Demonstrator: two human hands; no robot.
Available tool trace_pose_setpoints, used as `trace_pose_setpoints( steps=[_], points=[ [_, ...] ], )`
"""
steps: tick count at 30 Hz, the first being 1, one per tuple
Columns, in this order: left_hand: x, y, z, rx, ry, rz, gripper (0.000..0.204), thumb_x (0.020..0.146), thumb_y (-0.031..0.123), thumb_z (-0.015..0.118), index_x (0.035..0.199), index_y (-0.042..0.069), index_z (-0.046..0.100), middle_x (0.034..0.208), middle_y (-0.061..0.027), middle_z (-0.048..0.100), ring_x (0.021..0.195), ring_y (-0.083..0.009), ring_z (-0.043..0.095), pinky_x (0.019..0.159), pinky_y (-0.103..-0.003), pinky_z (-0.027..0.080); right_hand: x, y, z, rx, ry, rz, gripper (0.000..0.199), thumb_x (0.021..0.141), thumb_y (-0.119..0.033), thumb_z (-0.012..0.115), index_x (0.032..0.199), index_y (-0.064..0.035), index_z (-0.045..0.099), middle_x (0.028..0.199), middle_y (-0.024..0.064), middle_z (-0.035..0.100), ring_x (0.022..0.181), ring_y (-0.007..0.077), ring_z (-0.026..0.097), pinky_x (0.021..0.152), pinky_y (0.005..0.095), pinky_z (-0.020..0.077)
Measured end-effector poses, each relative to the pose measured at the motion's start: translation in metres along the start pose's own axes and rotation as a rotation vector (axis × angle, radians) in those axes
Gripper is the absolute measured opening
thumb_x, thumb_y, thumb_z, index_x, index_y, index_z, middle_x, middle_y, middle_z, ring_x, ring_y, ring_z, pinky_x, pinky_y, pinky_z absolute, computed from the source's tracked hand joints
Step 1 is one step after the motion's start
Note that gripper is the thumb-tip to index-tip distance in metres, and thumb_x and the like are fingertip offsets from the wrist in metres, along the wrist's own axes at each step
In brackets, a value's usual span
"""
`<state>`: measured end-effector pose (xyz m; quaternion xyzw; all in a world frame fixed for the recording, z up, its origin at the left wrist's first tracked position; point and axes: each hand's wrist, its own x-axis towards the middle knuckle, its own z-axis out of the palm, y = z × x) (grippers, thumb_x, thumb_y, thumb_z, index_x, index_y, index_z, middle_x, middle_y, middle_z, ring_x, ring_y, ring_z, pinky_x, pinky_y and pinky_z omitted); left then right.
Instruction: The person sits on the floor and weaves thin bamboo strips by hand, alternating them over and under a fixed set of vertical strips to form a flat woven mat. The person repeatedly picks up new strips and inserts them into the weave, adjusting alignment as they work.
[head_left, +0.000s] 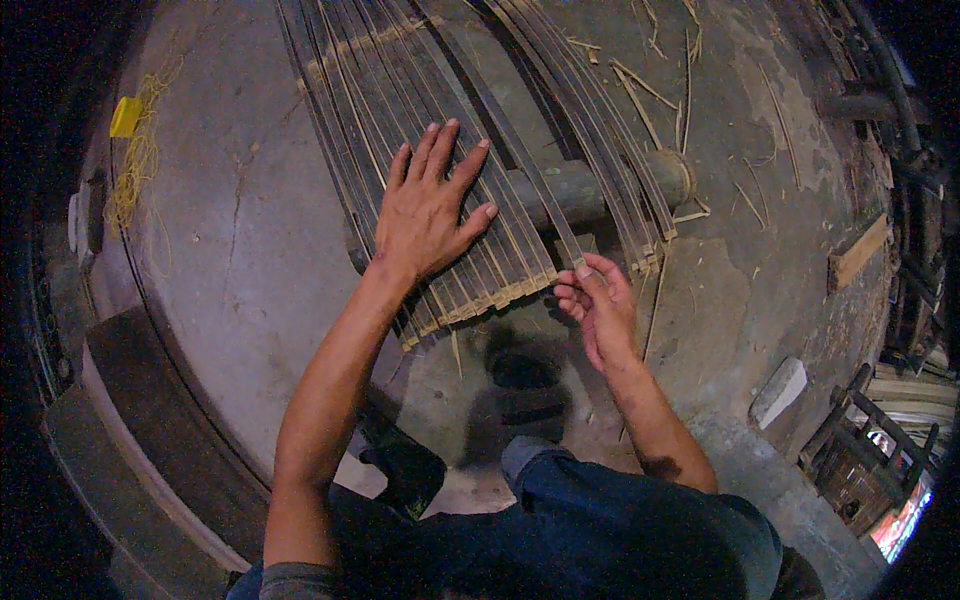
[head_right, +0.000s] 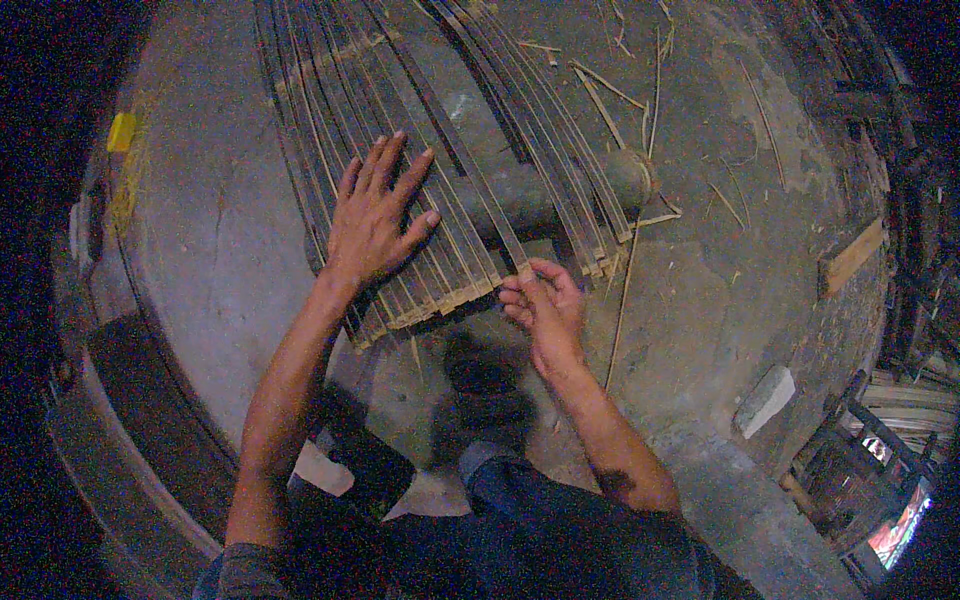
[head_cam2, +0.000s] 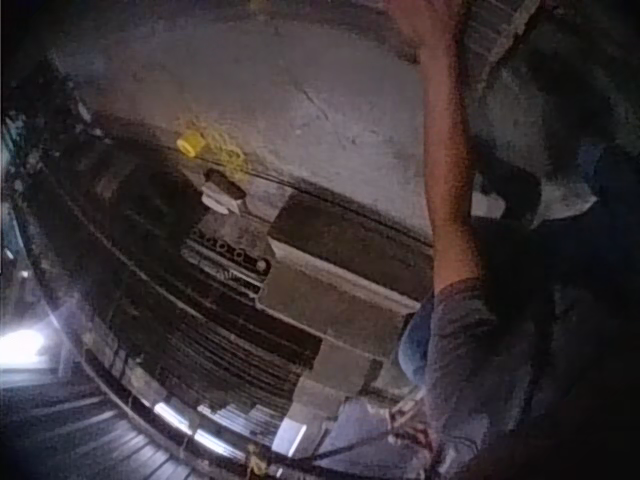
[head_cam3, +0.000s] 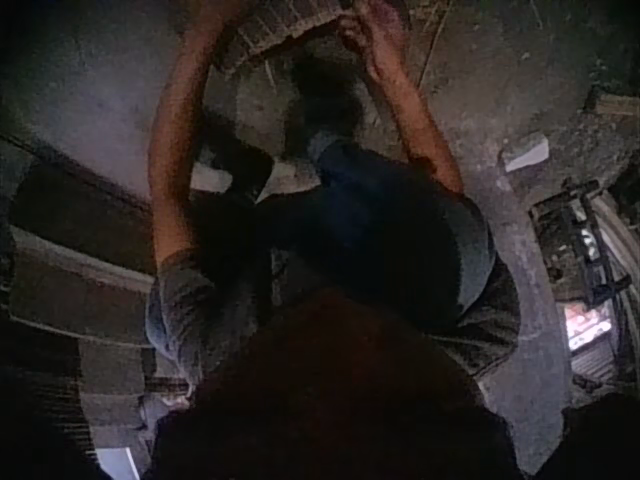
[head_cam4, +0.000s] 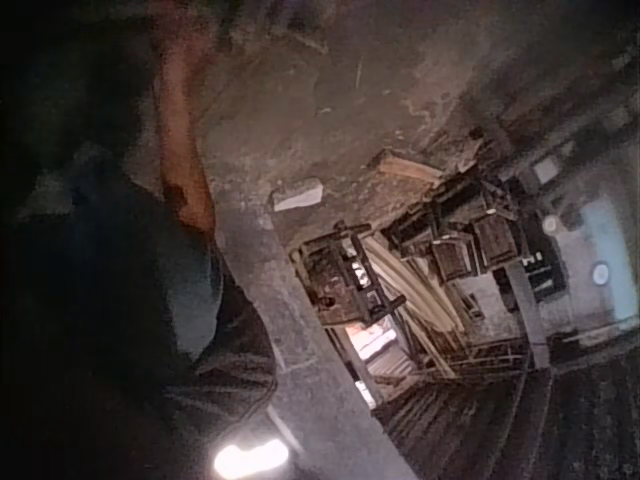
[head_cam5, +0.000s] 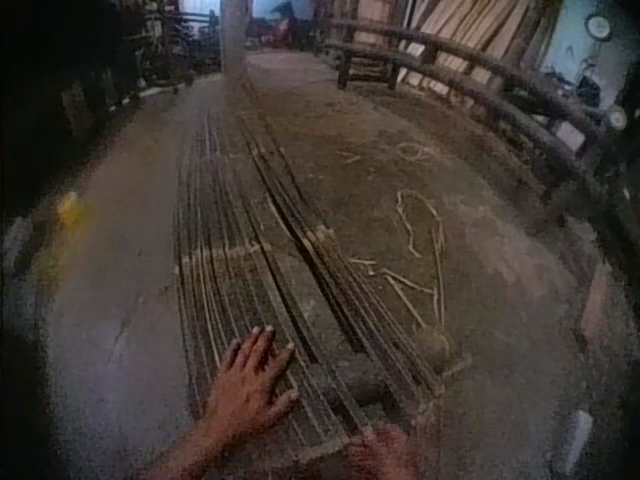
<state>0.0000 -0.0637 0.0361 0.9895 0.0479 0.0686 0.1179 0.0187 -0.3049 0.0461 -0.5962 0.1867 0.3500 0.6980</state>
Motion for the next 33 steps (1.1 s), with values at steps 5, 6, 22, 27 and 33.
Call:
trace_pose_setpoints(
  steps=[5,6,22,27,33],
  points=[
    [0.000,0.000,-0.002,-0.005,-0.001,-0.002,0.062,0.083,0.046,0.053,0.137,0.020,0.037,0.145,-0.0144,0.028,0.134,-0.0302,0.025,0.109,-0.048,0.019,0.004,0.005,-0.005,-0.129,-0.099,-0.025,0.025,0.087,-0.018,0.061,0.105,-0.0013,0.058,0.093,0.0085,0.065,0.078,0.0137,0.063,0.065,0.0238,0.0512],
    [0.000,0.000,-0.002,-0.007,0.001,-0.002,0.062,0.083,0.046,0.053,0.137,0.020,0.037,0.145,-0.0143,0.028,0.134,-0.0303,0.025,0.109,-0.048,0.019,0.006,0.006,-0.007,-0.131,-0.111,-0.013,0.026,0.087,-0.019,0.061,0.107,-0.0022,0.058,0.094,0.0082,0.065,0.079,0.0136,0.063,0.065,0.0239,0.0511],
    [0.000,-0.001,-0.003,0.043,-0.093,-0.022,0.064,0.084,0.047,0.050,0.140,0.022,0.032,0.148,-0.0125,0.021,0.136,-0.0304,0.021,0.109,-0.048,0.018,-0.008,0.002,-0.019,0.556,0.224,0.180,0.017,0.087,-0.027,0.062,0.086,-0.0115,0.056,0.080,-0.0002,0.060,0.064,0.0099,0.056,0.051,0.0205,0.0417],
    [0.002,0.002,-0.003,0.029,-0.037,-0.009,0.064,0.084,0.048,0.052,0.138,0.020,0.035,0.146,-0.0134,0.025,0.135,-0.0295,0.024,0.109,-0.047,0.018,-0.005,0.012,-0.062,0.678,0.010,0.174,0.018,0.085,-0.028,0.064,0.083,-0.0122,0.055,0.076,-0.0016,0.059,0.065,0.0098,0.056,0.051,0.0213,0.0416],
    [-0.004,0.001,-0.004,0.030,-0.040,-0.021,0.064,0.084,0.048,0.051,0.139,0.020,0.034,0.147,-0.0143,0.023,0.135,-0.0305,0.023,0.109,-0.048,0.018,-0.033,-0.012,-0.020,0.854,0.242,0.145,0.017,0.085,-0.026,0.064,0.086,-0.0097,0.058,0.077,-0.0012,0.060,0.069,0.0117,0.058,0.055,0.0230,0.0465]
  ],
)
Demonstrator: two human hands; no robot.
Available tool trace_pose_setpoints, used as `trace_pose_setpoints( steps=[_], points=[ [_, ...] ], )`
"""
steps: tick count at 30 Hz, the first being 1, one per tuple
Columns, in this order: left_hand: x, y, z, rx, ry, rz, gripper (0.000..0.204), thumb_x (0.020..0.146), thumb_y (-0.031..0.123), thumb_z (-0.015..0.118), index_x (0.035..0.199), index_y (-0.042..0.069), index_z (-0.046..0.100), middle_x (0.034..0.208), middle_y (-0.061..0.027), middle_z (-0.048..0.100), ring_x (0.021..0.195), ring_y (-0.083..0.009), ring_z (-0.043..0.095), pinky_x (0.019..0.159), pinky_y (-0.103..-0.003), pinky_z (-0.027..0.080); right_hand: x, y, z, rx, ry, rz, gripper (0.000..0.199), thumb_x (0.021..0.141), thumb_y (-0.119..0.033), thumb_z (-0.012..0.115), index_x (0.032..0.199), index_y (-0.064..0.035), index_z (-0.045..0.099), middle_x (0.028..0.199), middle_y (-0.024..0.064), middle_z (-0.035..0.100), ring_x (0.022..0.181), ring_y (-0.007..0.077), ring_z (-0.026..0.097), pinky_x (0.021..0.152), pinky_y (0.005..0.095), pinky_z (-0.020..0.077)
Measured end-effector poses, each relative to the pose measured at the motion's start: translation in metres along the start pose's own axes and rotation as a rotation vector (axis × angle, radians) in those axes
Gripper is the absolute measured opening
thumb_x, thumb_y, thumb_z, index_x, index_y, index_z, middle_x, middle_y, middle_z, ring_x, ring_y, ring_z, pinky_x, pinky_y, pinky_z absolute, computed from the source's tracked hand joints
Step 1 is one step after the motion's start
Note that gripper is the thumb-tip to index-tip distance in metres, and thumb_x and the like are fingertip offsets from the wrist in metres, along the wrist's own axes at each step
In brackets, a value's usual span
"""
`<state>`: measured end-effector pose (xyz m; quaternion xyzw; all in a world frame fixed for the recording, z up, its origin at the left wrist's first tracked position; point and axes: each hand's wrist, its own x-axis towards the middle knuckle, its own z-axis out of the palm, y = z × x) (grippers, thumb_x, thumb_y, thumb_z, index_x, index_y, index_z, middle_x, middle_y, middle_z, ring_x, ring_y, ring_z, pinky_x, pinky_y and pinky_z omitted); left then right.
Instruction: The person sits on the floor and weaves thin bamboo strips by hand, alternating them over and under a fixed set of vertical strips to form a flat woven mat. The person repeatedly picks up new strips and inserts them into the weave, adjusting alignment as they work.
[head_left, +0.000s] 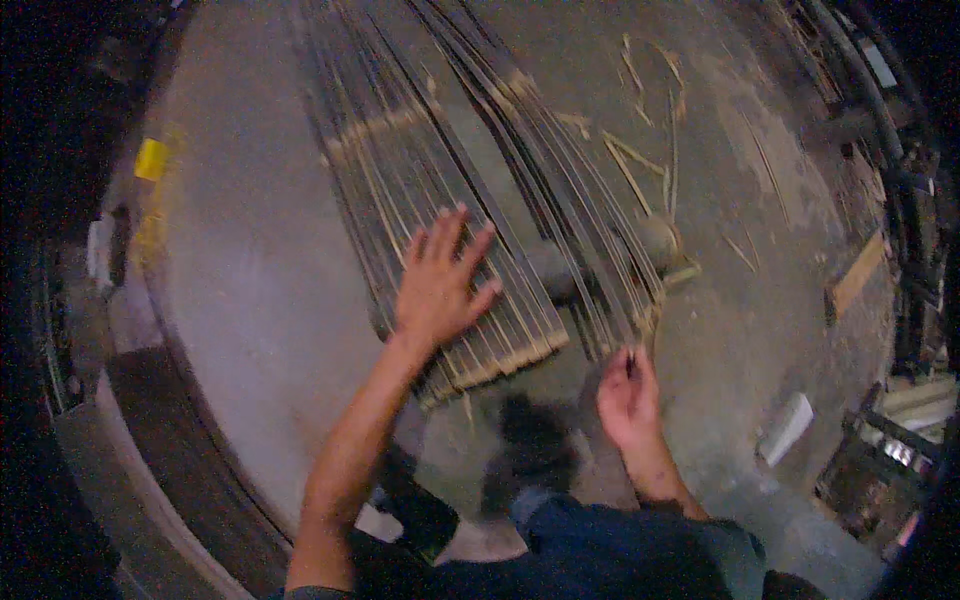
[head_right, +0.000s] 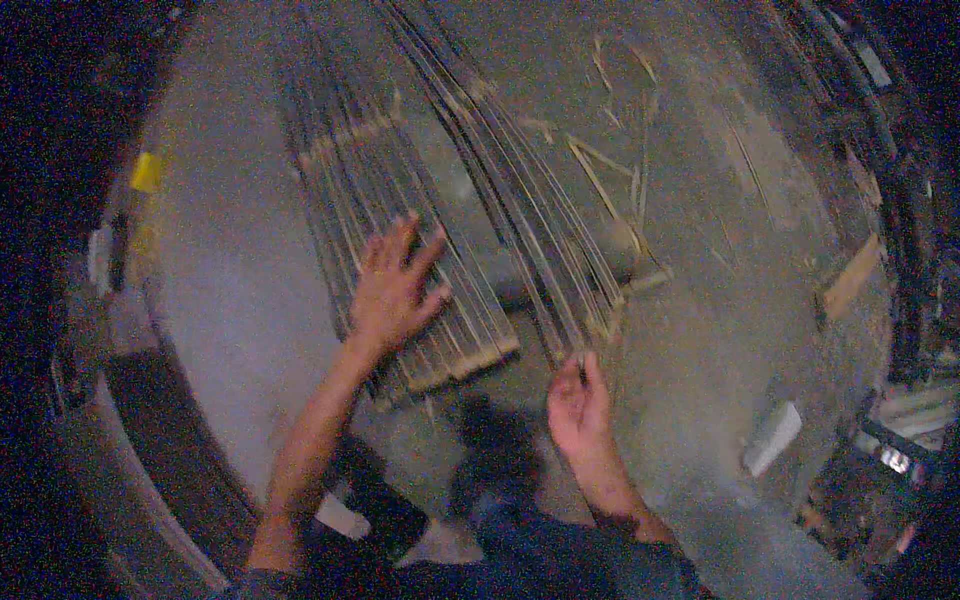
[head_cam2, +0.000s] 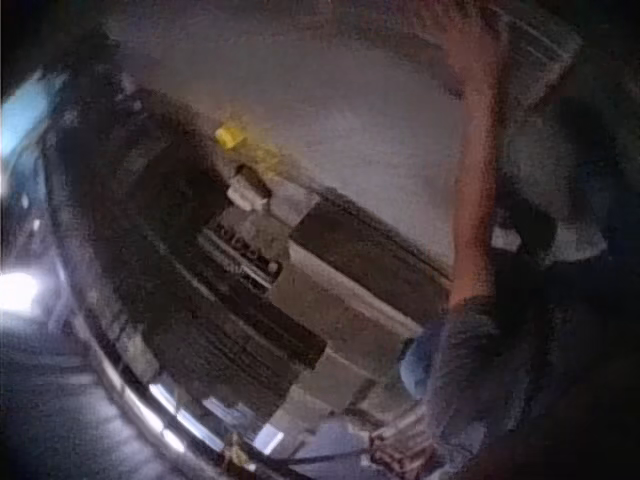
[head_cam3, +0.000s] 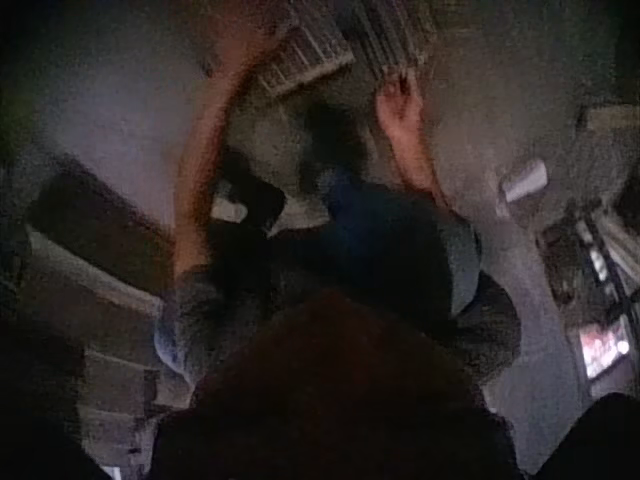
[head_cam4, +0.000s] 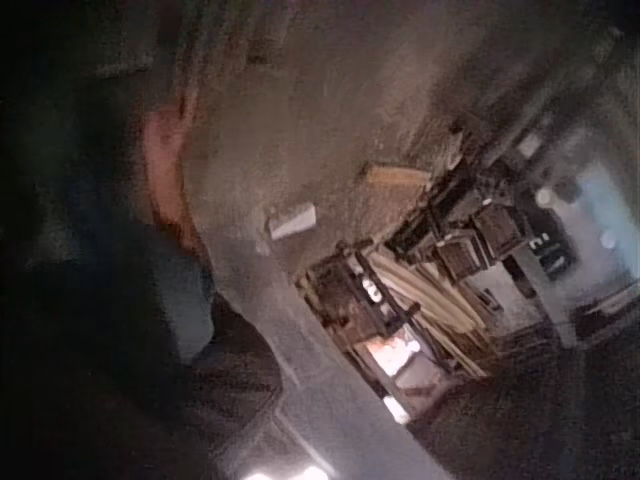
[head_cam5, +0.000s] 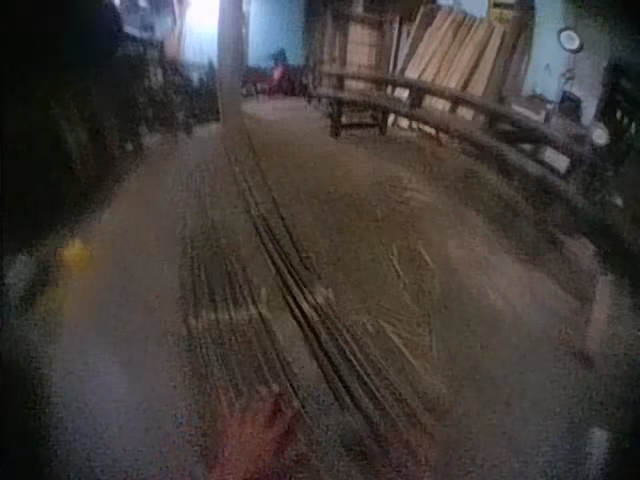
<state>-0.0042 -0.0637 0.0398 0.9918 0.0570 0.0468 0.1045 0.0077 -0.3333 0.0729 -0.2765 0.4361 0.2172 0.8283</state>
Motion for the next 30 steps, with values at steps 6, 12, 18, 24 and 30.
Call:
trace_pose_setpoints(
  steps=[6,12,18,24,30],
  points=[
    [0.001,0.009,0.005,-0.067,-0.029,-0.005,0.064,0.084,0.049,0.050,0.139,0.019,0.035,0.147,-0.0153,0.024,0.135,-0.0299,0.023,0.109,-0.047,0.019,-0.021,0.008,0.019,0.093,-0.134,0.492,0.023,0.087,-0.021,0.056,0.104,-0.0047,0.055,0.074,0.0013,0.057,0.057,0.0085,0.049,0.052,0.0209,0.0443],
    [-0.002,0.001,-0.004,-0.025,-0.052,-0.020,0.065,0.085,0.050,0.049,0.140,0.019,0.032,0.146,-0.0151,0.025,0.135,-0.0298,0.023,0.108,-0.047,0.020,-0.010,-0.001,0.084,-1.034,-0.543,-0.389,0.038,0.093,-0.031,0.050,0.118,-0.0026,0.050,0.065,-0.0002,0.050,0.050,0.0066,0.040,0.045,0.0200,0.0336],
    [0.000,0.006,-0.001,-0.110,-0.063,-0.017,0.065,0.085,0.049,0.050,0.140,0.019,0.033,0.148,-0.0155,0.021,0.137,-0.0322,0.020,0.110,-0.049,0.016,0.008,0.024,0.041,-0.848,-0.484,-0.383,0.035,0.092,-0.029,0.052,0.117,-0.0035,0.050,0.058,-0.0033,0.041,0.047,0.0038,0.033,0.042,0.0184,0.0274],
    [-0.010,0.012,0.015,-0.090,-0.103,-0.028,0.065,0.085,0.049,0.050,0.140,0.020,0.033,0.147,-0.0154,0.022,0.136,-0.0318,0.020,0.109,-0.049,0.016,0.035,0.014,0.014,-1.162,-0.422,-0.464,0.035,0.095,-0.030,0.046,0.116,-0.0033,0.054,0.059,-0.0022,0.042,0.049,0.0051,0.037,0.043,0.0203,0.0299],
    [0.007,-0.001,-0.005,-0.019,0.003,0.009,0.062,0.084,0.049,0.050,0.137,0.020,0.036,0.146,-0.0148,0.025,0.135,-0.0300,0.024,0.109,-0.047,0.018,0.022,-0.001,0.034,-1.511,-0.368,-0.562,0.035,0.092,-0.022,0.053,0.118,0.0013,0.055,0.097,0.0109,0.066,0.081,0.0145,0.062,0.068,0.0270,0.0508]
  ],
)
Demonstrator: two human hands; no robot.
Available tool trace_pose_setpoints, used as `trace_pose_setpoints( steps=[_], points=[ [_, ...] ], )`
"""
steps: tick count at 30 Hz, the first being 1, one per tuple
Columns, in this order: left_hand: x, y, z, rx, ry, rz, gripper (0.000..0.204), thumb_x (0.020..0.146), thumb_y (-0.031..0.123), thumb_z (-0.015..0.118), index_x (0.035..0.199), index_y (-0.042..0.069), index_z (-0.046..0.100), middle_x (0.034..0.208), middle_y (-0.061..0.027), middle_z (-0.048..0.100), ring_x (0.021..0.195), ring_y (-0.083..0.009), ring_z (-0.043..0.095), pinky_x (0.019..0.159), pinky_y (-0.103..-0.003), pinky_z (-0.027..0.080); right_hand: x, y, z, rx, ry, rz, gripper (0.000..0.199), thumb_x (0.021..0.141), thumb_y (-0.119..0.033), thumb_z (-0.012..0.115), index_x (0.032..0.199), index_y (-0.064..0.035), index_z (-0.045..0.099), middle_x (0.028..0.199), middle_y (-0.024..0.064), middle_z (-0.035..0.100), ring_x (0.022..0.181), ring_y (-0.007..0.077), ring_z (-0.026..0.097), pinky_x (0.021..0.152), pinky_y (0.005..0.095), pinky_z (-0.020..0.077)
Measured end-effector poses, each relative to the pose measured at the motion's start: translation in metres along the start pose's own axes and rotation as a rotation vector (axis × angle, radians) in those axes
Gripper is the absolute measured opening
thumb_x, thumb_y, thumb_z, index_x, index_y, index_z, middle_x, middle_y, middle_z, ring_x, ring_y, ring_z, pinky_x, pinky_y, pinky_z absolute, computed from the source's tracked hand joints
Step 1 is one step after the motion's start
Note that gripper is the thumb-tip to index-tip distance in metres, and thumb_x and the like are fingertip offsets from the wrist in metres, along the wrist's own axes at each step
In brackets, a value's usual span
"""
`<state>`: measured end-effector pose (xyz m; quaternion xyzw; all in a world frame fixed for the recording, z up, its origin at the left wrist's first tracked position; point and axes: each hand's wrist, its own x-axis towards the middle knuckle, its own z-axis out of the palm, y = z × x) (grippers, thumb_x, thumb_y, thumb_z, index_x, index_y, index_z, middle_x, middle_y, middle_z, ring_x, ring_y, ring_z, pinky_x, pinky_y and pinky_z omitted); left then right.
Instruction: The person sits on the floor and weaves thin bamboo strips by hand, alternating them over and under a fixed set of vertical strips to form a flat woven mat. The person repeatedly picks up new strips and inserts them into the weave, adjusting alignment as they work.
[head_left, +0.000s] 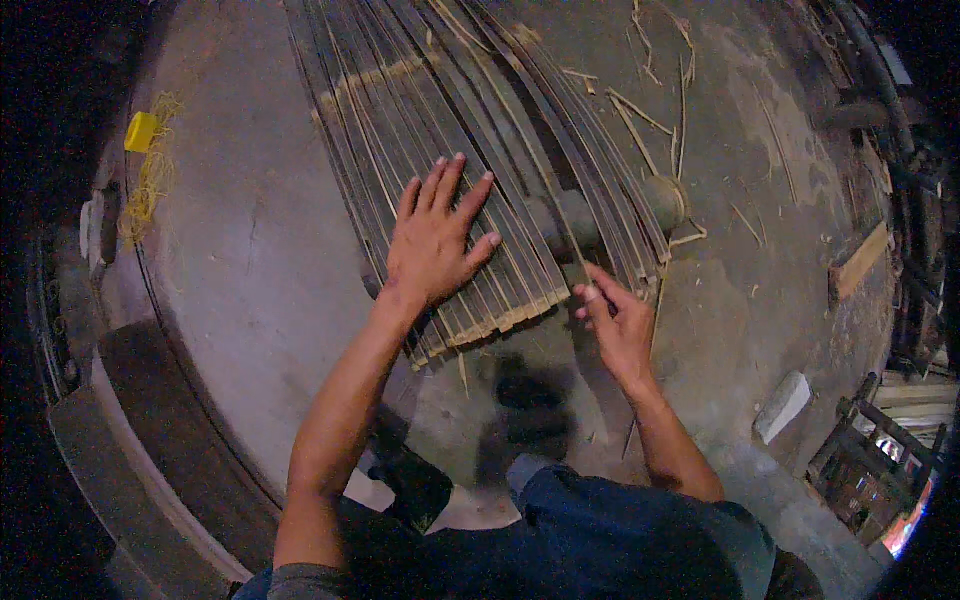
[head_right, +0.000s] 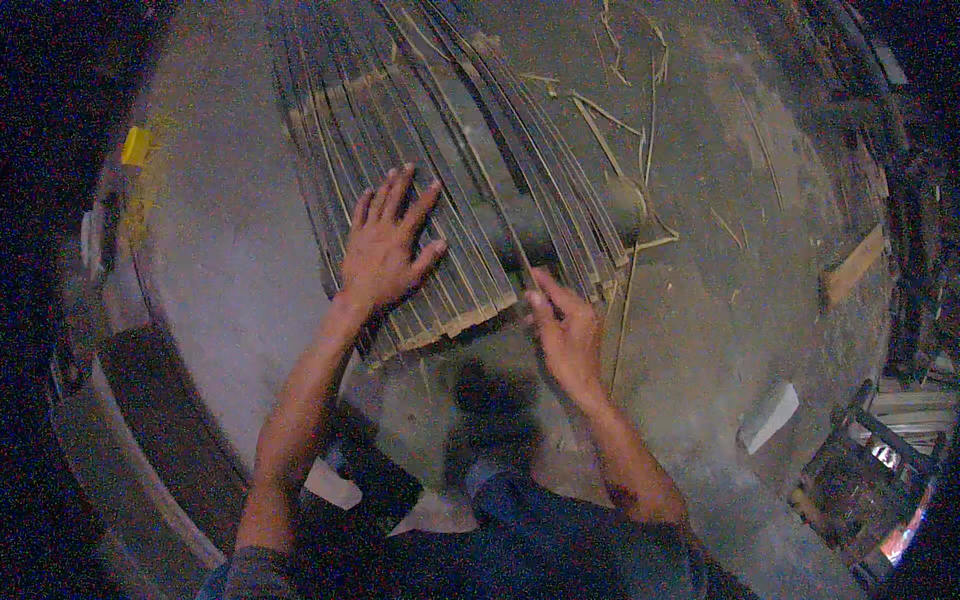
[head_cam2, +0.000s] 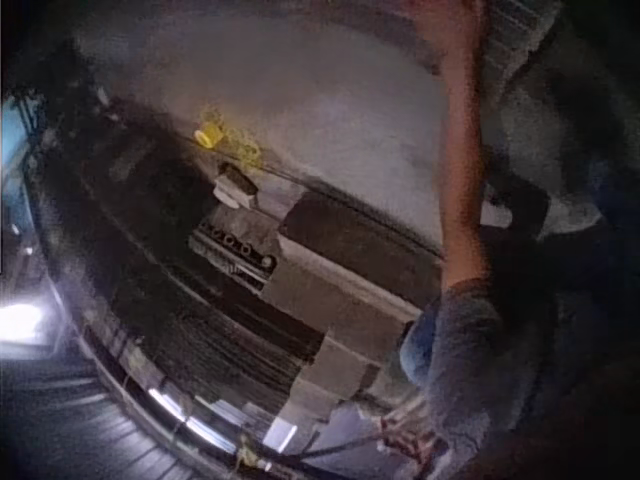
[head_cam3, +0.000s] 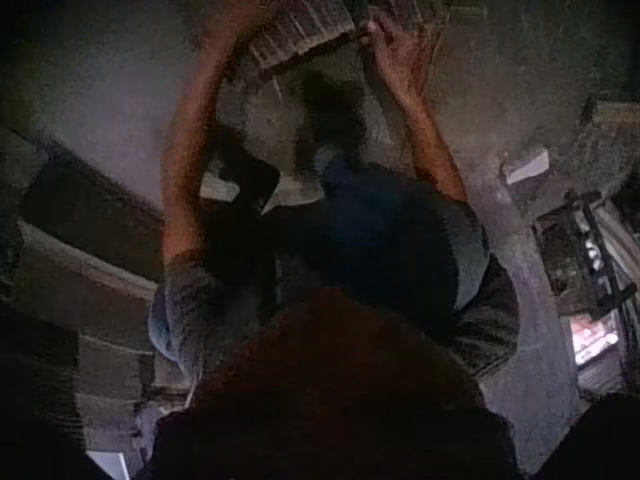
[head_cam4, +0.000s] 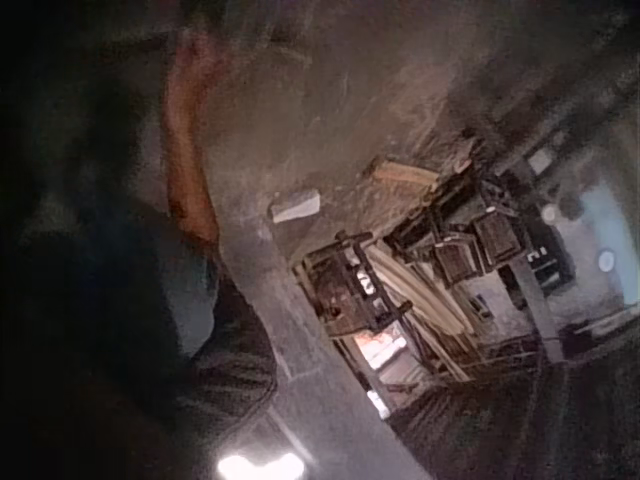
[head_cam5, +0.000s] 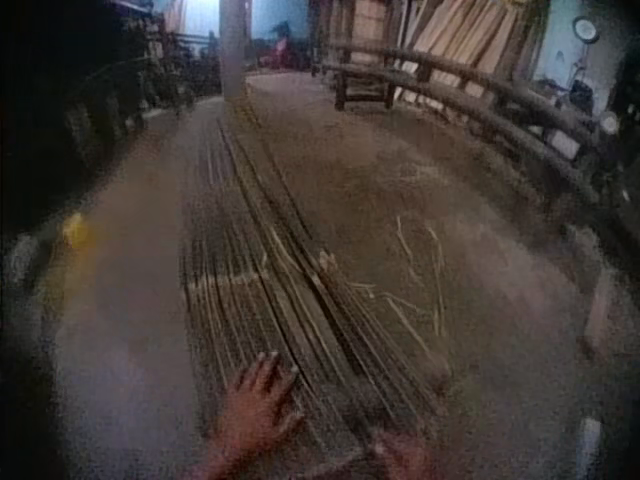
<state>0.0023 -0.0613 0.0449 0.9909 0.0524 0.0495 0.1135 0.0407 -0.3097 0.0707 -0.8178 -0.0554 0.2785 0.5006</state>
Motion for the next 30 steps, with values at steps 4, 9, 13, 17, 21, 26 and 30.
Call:
trace_pose_setpoints(
  steps=[4,9,13,17,21,26,30],
  points=[
    [0.000,0.001,0.002,0.002,0.005,-0.001,0.061,0.084,0.048,0.051,0.137,0.021,0.037,0.146,-0.0135,0.026,0.134,-0.0295,0.025,0.109,-0.047,0.018,-0.012,0.043,0.012,0.513,-0.010,0.245,0.034,0.089,-0.019,0.059,0.117,0.0011,0.055,0.095,0.0070,0.062,0.075,0.0114,0.059,0.064,0.0257,0.0493],
    [-0.002,0.000,0.006,0.001,0.003,-0.007,0.062,0.084,0.048,0.051,0.138,0.021,0.036,0.145,-0.0137,0.027,0.135,-0.0292,0.025,0.109,-0.047,0.019,-0.005,0.041,0.024,0.829,-0.012,0.405,0.029,0.087,-0.019,0.063,0.111,-0.0031,0.055,0.084,0.0005,0.056,0.072,0.0089,0.051,0.062,0.0226,0.0441],
    [-0.003,0.002,0.006,0.003,0.006,0.001,0.062,0.084,0.048,0.052,0.137,0.020,0.036,0.145,-0.0138,0.027,0.135,-0.0293,0.025,0.109,-0.047,0.019,0.000,0.050,0.026,0.925,-0.030,0.411,0.029,0.086,-0.021,0.064,0.108,-0.0043,0.055,0.082,-0.0001,0.054,0.070,0.0096,0.050,0.060,0.0220,0.0422],
    [-0.003,0.001,0.006,0.004,0.009,-0.009,0.062,0.084,0.047,0.053,0.137,0.020,0.037,0.145,-0.0138,0.027,0.134,-0.0297,0.025,0.109,-0.047,0.019,-0.016,0.037,0.016,1.253,0.212,0.502,0.026,0.087,-0.025,0.062,0.104,-0.0057,0.056,0.075,0.0010,0.053,0.064,0.0106,0.050,0.059,0.0239,0.0420],
    [0.000,0.001,0.004,0.001,0.009,-0.004,0.062,0.084,0.047,0.052,0.137,0.019,0.037,0.145,-0.0142,0.027,0.134,-0.0304,0.025,0.109,-0.047,0.019,-0.041,0.048,0.005,0.988,0.040,0.285,0.031,0.088,-0.031,0.058,0.106,-0.0056,0.055,0.066,-0.0007,0.049,0.056,0.0088,0.046,0.054,0.0252,0.0398],
    [-0.005,-0.001,0.002,0.016,-0.026,-0.013,0.064,0.084,0.048,0.051,0.139,0.019,0.035,0.147,-0.0147,0.023,0.135,-0.0313,0.023,0.110,-0.047,0.017,-0.012,-0.048,-0.005,0.418,-0.368,0.094,0.037,0.094,-0.022,0.047,0.126,-0.0027,0.049,0.065,-0.0016,0.052,0.054,0.0061,0.046,0.048,0.0216,0.0393],
    [-0.006,0.003,0.004,-0.047,-0.064,-0.019,0.065,0.084,0.048,0.051,0.140,0.020,0.033,0.148,-0.0150,0.020,0.136,-0.0322,0.021,0.110,-0.048,0.016,-0.017,-0.083,-0.005,0.328,-0.180,-0.007,0.044,0.095,-0.025,0.045,0.134,-0.0047,0.042,0.063,-0.0036,0.048,0.051,0.0042,0.042,0.045,0.0190,0.0361]
  ],
)
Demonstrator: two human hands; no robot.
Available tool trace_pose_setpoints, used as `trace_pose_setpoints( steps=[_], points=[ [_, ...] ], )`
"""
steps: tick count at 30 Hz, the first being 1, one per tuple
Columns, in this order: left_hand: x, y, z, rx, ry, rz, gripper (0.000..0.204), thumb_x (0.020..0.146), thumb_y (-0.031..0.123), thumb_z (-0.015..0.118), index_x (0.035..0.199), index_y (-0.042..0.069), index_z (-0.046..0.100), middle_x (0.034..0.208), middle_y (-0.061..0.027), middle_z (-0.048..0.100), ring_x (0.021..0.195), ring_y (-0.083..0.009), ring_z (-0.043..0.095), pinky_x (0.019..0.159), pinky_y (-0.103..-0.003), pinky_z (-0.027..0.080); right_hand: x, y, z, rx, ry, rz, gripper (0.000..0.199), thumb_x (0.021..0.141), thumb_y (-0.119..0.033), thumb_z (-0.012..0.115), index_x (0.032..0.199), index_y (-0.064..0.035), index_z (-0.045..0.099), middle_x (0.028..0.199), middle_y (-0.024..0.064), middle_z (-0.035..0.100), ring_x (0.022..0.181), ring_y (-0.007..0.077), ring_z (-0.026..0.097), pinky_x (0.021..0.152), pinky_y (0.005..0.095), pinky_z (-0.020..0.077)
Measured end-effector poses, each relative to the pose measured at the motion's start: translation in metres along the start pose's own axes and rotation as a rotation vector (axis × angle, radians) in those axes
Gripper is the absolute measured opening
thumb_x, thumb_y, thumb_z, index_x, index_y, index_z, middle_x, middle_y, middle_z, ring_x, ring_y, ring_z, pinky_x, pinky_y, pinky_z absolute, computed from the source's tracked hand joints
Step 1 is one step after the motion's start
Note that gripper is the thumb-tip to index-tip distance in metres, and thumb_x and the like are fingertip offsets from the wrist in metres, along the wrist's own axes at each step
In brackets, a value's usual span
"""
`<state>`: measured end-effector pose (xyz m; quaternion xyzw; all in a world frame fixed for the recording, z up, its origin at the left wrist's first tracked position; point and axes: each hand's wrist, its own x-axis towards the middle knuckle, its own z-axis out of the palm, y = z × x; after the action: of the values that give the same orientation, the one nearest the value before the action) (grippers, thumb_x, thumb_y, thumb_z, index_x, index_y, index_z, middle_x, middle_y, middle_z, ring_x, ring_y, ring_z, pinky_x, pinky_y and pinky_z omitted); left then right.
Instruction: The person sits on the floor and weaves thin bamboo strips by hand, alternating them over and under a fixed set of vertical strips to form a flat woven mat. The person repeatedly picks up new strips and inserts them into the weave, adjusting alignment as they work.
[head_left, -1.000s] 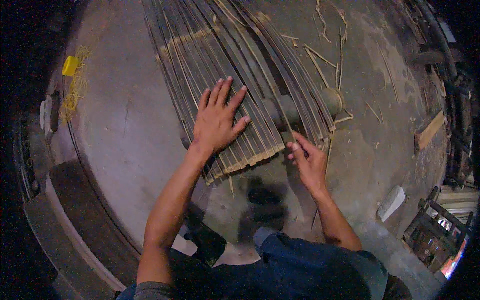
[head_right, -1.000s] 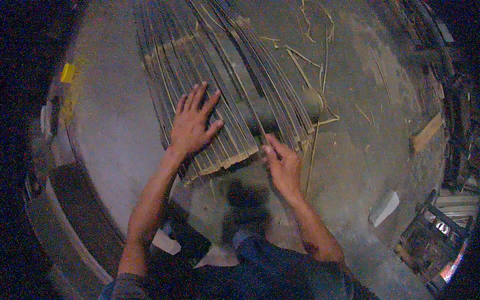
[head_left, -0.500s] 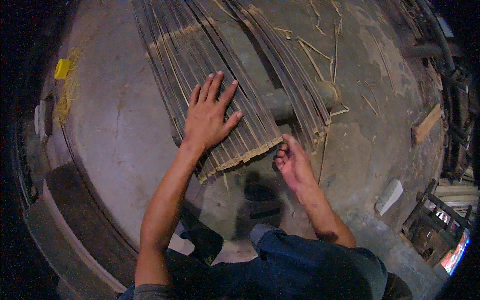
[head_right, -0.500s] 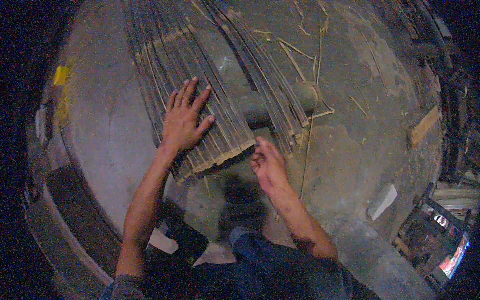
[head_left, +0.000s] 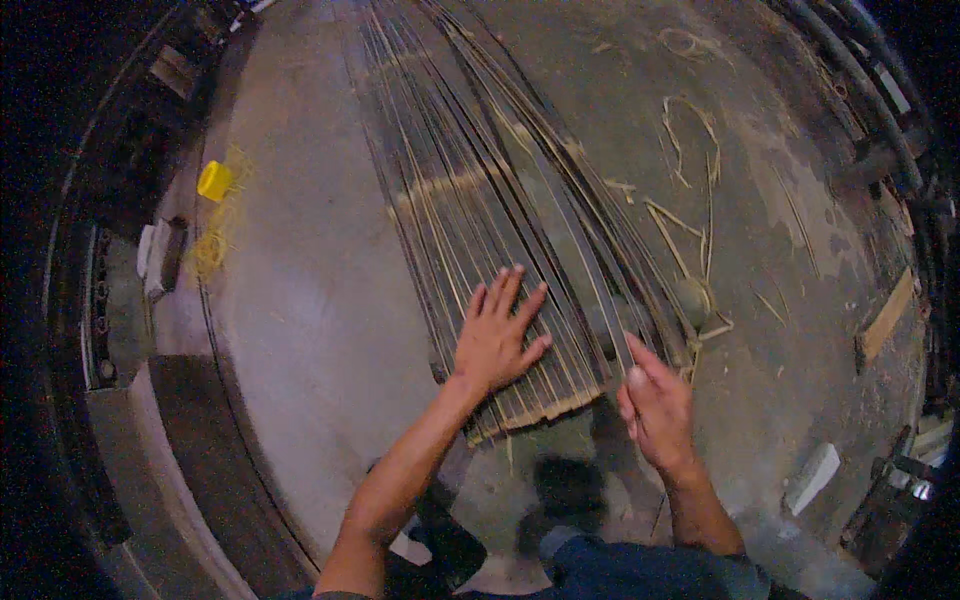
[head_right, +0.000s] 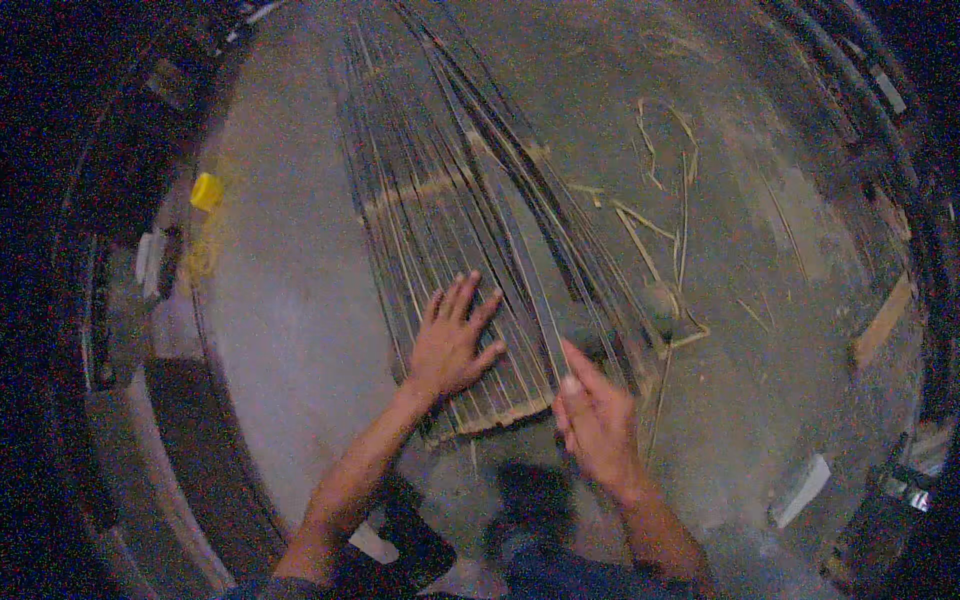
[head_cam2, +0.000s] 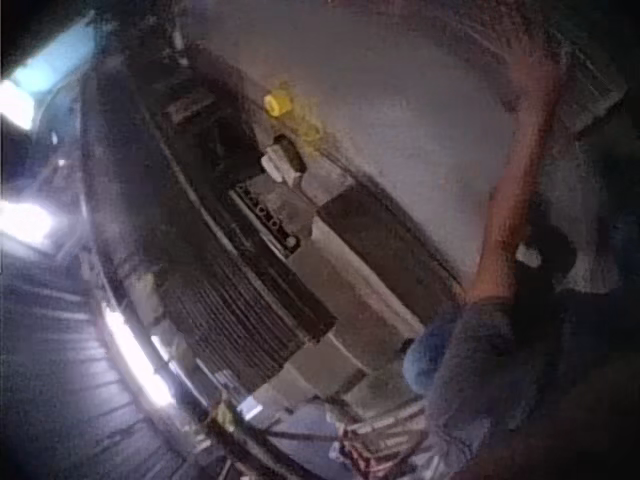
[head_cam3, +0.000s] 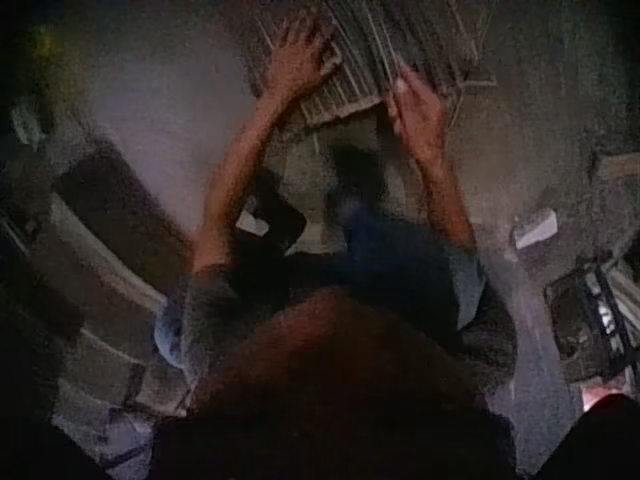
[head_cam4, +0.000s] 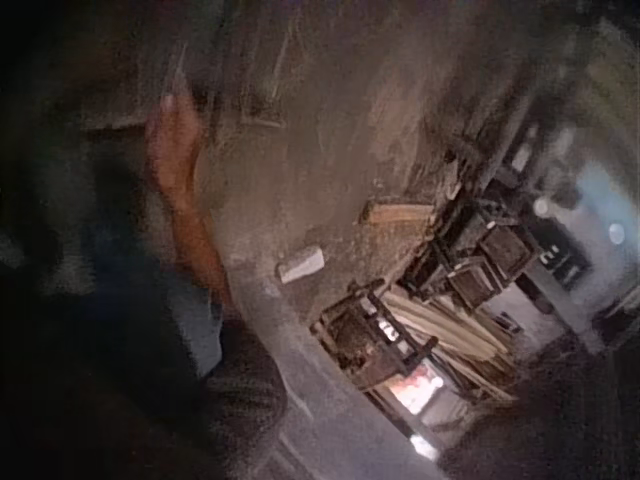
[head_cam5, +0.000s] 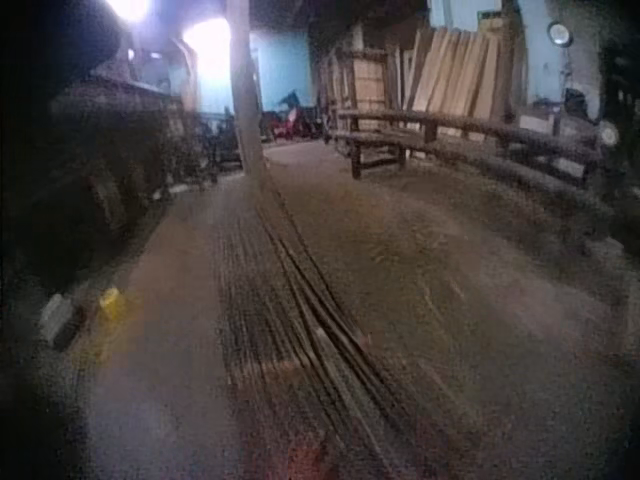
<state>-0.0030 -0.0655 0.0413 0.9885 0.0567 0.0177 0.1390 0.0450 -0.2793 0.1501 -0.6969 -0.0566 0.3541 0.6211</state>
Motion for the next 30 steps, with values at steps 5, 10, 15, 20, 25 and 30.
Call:
trace_pose_setpoints(
  steps=[5,10,15,20,25,30],
  points=[
    [-0.001,-0.001,0.002,0.002,-0.002,-0.009,0.065,0.086,0.050,0.048,0.141,0.020,0.030,0.148,-0.0151,0.020,0.136,-0.0320,0.021,0.110,-0.048,0.016,-0.020,0.014,-0.003,0.029,-0.003,-0.037,0.045,0.094,-0.024,0.047,0.134,-0.0047,0.042,0.058,-0.0039,0.046,0.048,0.0039,0.039,0.043,0.0196,0.0347],
    [-0.001,0.000,0.005,-0.005,-0.004,-0.012,0.066,0.085,0.051,0.049,0.141,0.020,0.030,0.148,-0.0145,0.020,0.136,-0.0317,0.020,0.110,-0.047,0.018,-0.010,0.046,-0.022,-0.049,0.027,-0.216,0.044,0.093,-0.025,0.051,0.131,-0.0038,0.045,0.055,-0.0003,0.046,0.043,0.0047,0.037,0.037,0.0202,0.0313],
    [-0.005,-0.002,0.000,-0.006,-0.008,-0.016,0.066,0.085,0.050,0.049,0.141,0.021,0.030,0.148,-0.0144,0.020,0.137,-0.0309,0.019,0.110,-0.047,0.016,-0.009,0.045,-0.018,0.017,0.030,-0.178,0.043,0.093,-0.024,0.050,0.130,-0.0033,0.046,0.055,-0.0006,0.046,0.042,0.0049,0.037,0.038,0.0202,0.0310],
    [-0.003,0.001,0.003,-0.019,-0.010,-0.015,0.066,0.085,0.050,0.049,0.141,0.021,0.030,0.148,-0.0150,0.020,0.137,-0.0312,0.019,0.110,-0.047,0.016,0.030,0.076,-0.032,-0.131,0.083,-0.143,0.043,0.093,-0.027,0.050,0.127,-0.0017,0.050,0.057,-0.0027,0.046,0.047,0.0063,0.040,0.044,0.0233,0.0349],
    [-0.010,-0.001,0.016,0.011,-0.067,-0.014,0.065,0.085,0.050,0.048,0.140,0.019,0.032,0.147,-0.0157,0.023,0.136,-0.0306,0.022,0.110,-0.047,0.017,0.042,0.073,-0.038,-0.453,0.069,-0.069,0.041,0.094,-0.028,0.047,0.125,-0.0014,0.052,0.059,0.0011,0.048,0.053,0.0107,0.046,0.050,0.0287,0.0391],
    [0.008,-0.009,-0.009,0.036,0.026,-0.007,0.065,0.084,0.046,0.052,0.140,0.022,0.032,0.148,-0.0137,0.021,0.136,-0.0305,0.021,0.110,-0.047,0.017,0.033,0.091,-0.033,-0.667,0.207,-0.348,0.039,0.093,-0.026,0.050,0.123,-0.0017,0.054,0.084,0.0096,0.062,0.080,0.0156,0.057,0.073,0.0301,0.0458]
  ],
)
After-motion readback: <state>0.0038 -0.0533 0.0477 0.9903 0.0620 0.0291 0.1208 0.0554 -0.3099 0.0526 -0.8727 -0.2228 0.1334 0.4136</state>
